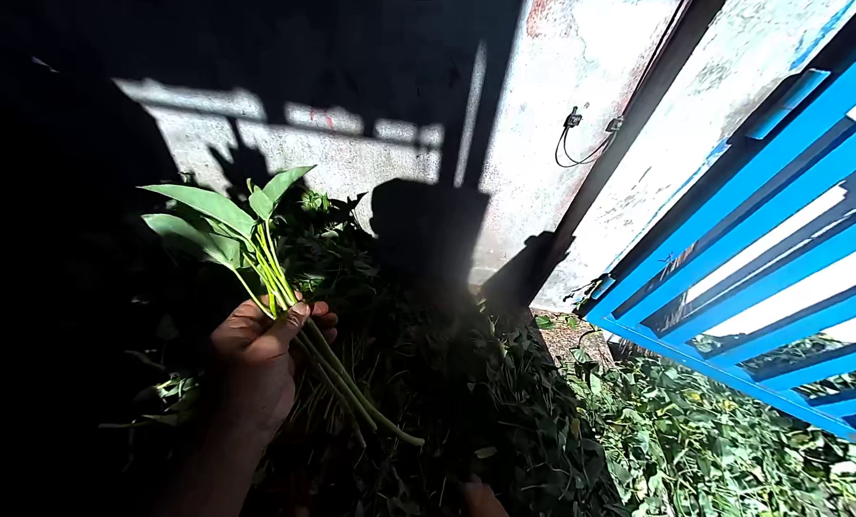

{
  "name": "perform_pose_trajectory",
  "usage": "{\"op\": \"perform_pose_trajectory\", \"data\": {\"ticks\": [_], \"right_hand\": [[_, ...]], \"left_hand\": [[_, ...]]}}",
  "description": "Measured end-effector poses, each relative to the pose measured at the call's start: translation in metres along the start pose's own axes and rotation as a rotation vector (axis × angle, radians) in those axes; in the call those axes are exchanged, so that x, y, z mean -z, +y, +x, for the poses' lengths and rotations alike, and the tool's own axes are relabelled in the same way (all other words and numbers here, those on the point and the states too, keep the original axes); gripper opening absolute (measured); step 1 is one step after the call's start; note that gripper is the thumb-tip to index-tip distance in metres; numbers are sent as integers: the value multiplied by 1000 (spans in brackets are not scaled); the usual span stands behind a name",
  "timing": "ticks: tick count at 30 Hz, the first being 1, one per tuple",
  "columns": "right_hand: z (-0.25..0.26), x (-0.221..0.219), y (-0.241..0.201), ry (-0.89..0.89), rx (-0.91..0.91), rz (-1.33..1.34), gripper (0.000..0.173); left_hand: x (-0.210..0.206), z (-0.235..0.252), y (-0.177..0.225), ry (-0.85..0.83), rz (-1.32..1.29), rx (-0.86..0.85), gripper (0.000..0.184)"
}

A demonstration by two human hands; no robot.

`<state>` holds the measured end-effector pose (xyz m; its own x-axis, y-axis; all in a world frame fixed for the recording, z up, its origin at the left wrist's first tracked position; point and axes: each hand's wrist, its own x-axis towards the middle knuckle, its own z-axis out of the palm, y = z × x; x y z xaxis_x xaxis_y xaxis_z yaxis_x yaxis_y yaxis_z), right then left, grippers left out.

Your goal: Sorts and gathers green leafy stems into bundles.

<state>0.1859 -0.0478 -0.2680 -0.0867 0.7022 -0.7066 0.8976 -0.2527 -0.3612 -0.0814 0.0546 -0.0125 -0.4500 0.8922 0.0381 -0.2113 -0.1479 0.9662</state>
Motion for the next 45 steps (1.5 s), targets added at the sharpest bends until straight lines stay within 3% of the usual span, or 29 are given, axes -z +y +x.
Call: {"op": "perform_pose_trajectory", "data": {"ticks": [2, 4, 9, 13, 17, 20, 22, 24, 29, 36, 40, 45], "right_hand": [[26, 14, -7, 149, -39, 161, 45], [64, 15, -10, 223, -146, 180, 39], [126, 8, -10, 245, -413, 102, 45], [153, 11, 8, 311, -448, 388, 41], [147, 25, 0, 430, -292, 902, 36], [98, 34, -29, 492, 11, 1260, 24], [75, 28, -34, 417, 92, 1404, 22], [62, 23, -32, 298, 57, 1487, 29], [15, 27, -45, 341, 161, 1455, 34], [-44, 33, -81, 330, 471, 1482, 36], [-60, 30, -95, 413, 666, 1346, 36], [-64, 26, -99, 523, 772, 1206, 32]], "left_hand": [[0, -3, -1, -21, -11, 84, 12], [-2, -4, -5, -26, -27, 161, 12], [-7, -9, -5, -38, -55, 247, 13], [-6, -9, -3, -134, -62, 233, 16], [-8, -11, -3, -170, -81, 257, 17], [-13, -13, -7, -134, -72, 305, 22], [-14, -14, -14, -137, -58, 332, 24], [-15, -16, -21, -158, -55, 374, 27], [-20, -28, -39, -230, 23, 479, 17], [-24, -36, -83, -251, 189, 508, 15], [-24, -38, -89, -349, 190, 473, 18], [-21, -42, -85, -431, 201, 438, 20]]}}
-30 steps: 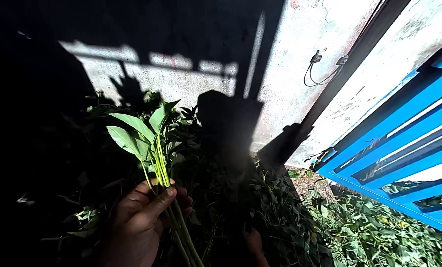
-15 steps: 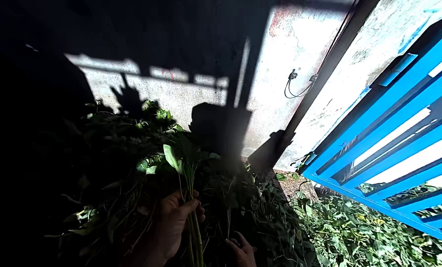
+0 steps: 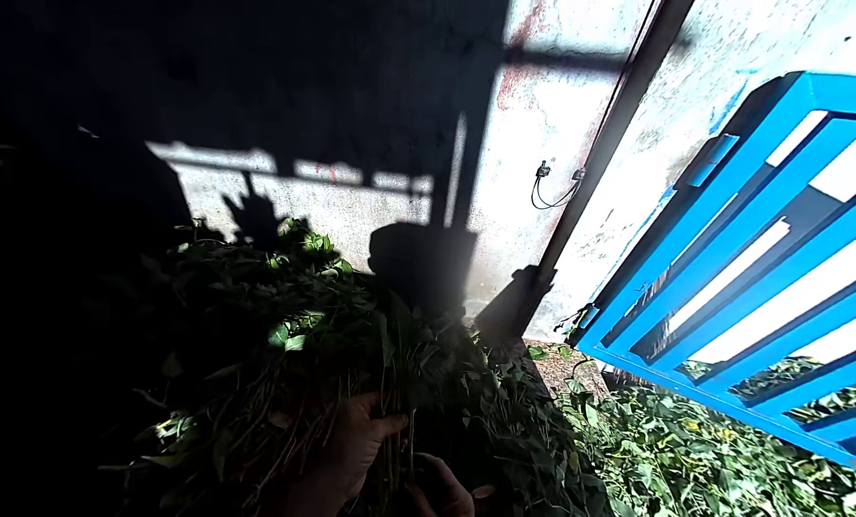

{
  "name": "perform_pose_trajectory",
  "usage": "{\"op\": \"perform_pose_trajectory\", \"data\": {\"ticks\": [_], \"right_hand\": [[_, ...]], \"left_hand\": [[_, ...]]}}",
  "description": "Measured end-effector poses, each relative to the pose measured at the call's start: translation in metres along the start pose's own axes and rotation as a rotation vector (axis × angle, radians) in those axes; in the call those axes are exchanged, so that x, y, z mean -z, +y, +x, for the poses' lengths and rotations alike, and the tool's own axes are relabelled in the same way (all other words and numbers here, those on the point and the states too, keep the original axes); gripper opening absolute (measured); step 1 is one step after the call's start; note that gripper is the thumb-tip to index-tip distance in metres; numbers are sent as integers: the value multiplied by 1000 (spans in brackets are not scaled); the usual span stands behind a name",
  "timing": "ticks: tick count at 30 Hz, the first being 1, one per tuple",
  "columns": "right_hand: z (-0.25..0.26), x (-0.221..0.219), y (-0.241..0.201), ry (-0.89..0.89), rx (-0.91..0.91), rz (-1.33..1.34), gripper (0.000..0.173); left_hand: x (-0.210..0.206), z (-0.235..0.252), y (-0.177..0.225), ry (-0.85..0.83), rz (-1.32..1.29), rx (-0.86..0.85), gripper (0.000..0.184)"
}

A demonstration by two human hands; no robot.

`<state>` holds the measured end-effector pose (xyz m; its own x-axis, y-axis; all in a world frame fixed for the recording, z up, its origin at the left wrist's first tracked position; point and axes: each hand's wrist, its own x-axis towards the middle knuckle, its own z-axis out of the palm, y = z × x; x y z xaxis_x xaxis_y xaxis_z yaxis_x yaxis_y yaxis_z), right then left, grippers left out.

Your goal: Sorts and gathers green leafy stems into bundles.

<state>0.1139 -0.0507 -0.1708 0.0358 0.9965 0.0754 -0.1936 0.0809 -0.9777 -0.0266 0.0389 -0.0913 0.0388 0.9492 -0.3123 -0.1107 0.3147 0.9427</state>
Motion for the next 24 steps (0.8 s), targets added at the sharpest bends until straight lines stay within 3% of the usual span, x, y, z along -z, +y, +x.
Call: {"op": "perform_pose_trajectory", "data": {"ticks": [3, 6, 11, 16, 20, 24], "right_hand": [[2, 2, 4, -16, 119, -194, 27], [3, 4, 4, -40, 111, -254, 28], [12, -1, -22, -14, -195, -8, 45], [10, -15, -24, 120, -130, 73, 22], [10, -17, -28, 102, -294, 90, 31], [13, -14, -25, 152, -366, 254, 21]], "left_hand": [[4, 0, 1, -48, -37, -6, 21], [7, 0, 3, -62, -36, -18, 25], [4, -4, 5, -139, -4, -20, 29], [0, -2, 1, -54, 17, -78, 33], [-1, -3, -3, -43, -8, -98, 36], [-4, -6, -3, -61, -19, -82, 37]]}}
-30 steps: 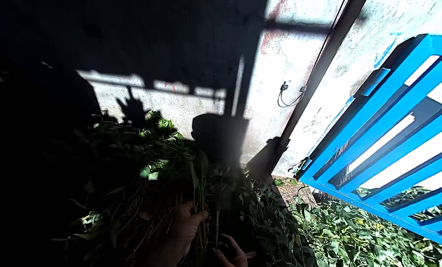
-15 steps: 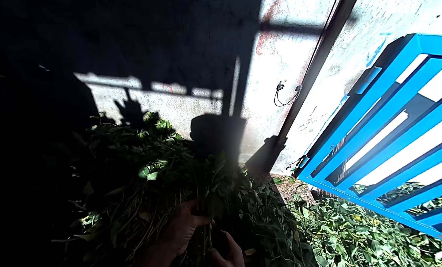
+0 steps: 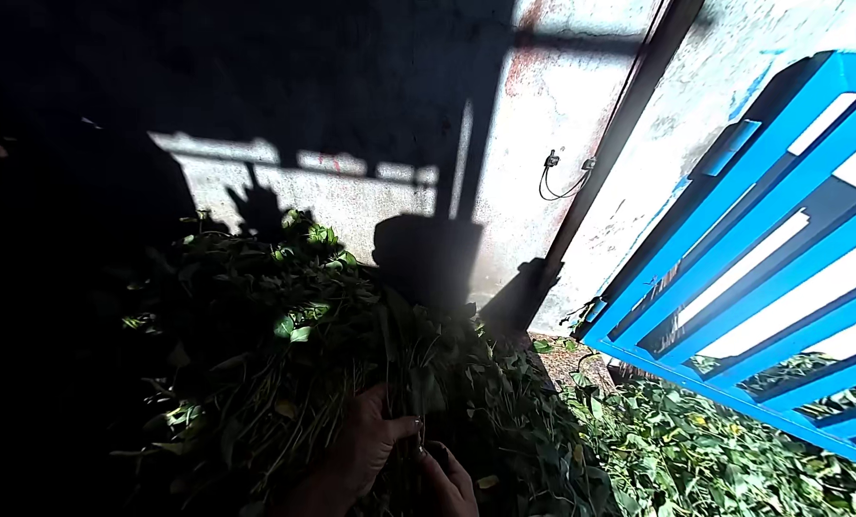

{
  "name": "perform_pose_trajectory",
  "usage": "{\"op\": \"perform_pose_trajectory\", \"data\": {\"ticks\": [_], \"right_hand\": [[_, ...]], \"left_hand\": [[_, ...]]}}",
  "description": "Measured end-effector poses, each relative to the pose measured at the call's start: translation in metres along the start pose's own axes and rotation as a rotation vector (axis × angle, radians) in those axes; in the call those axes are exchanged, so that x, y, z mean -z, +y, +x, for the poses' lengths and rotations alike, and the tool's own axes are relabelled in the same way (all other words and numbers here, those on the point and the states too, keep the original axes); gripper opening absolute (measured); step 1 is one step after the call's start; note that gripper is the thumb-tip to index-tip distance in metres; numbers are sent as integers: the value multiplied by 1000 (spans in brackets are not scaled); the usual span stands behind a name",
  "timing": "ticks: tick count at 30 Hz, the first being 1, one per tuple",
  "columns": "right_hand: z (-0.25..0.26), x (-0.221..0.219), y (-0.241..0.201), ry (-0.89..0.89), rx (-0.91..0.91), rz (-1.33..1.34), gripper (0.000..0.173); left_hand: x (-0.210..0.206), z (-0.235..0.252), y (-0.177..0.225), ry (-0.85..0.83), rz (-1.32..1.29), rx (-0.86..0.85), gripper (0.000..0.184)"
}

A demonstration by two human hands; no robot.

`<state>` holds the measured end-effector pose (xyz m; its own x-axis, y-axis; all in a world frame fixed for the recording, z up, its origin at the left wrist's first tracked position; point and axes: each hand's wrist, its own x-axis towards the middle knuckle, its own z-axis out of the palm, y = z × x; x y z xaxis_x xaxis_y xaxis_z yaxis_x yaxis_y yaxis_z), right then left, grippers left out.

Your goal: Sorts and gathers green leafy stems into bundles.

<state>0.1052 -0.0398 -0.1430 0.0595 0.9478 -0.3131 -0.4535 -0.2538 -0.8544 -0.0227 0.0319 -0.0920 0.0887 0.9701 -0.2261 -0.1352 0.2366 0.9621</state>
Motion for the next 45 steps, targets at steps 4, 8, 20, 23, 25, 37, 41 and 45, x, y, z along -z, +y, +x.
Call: {"op": "perform_pose_trajectory", "data": {"ticks": [4, 8, 20, 23, 25, 37, 41, 45], "right_hand": [[-2, -2, 1, 78, 89, 141, 17], [-6, -7, 4, 148, 216, 210, 16], [-3, -1, 24, 56, 561, -237, 19], [-4, 12, 18, -91, 622, -695, 20], [-9, 24, 0, -295, 449, -1053, 21], [-1, 27, -19, -337, -68, -158, 21], [-1, 28, -12, -431, -185, -59, 26], [-2, 22, -9, -443, -174, -94, 28]], "left_hand": [[-3, -1, -4, 10, 6, 6, 44], [-6, -4, -3, 12, 22, 40, 44], [-2, -1, -2, 132, -59, 128, 15], [4, 8, 6, 238, -59, 37, 9], [15, 16, 17, 276, -55, 24, 11], [6, 3, 13, -135, -16, 158, 17], [9, 7, 14, -141, -21, 188, 14], [10, 9, 15, -73, -48, 209, 13]]}}
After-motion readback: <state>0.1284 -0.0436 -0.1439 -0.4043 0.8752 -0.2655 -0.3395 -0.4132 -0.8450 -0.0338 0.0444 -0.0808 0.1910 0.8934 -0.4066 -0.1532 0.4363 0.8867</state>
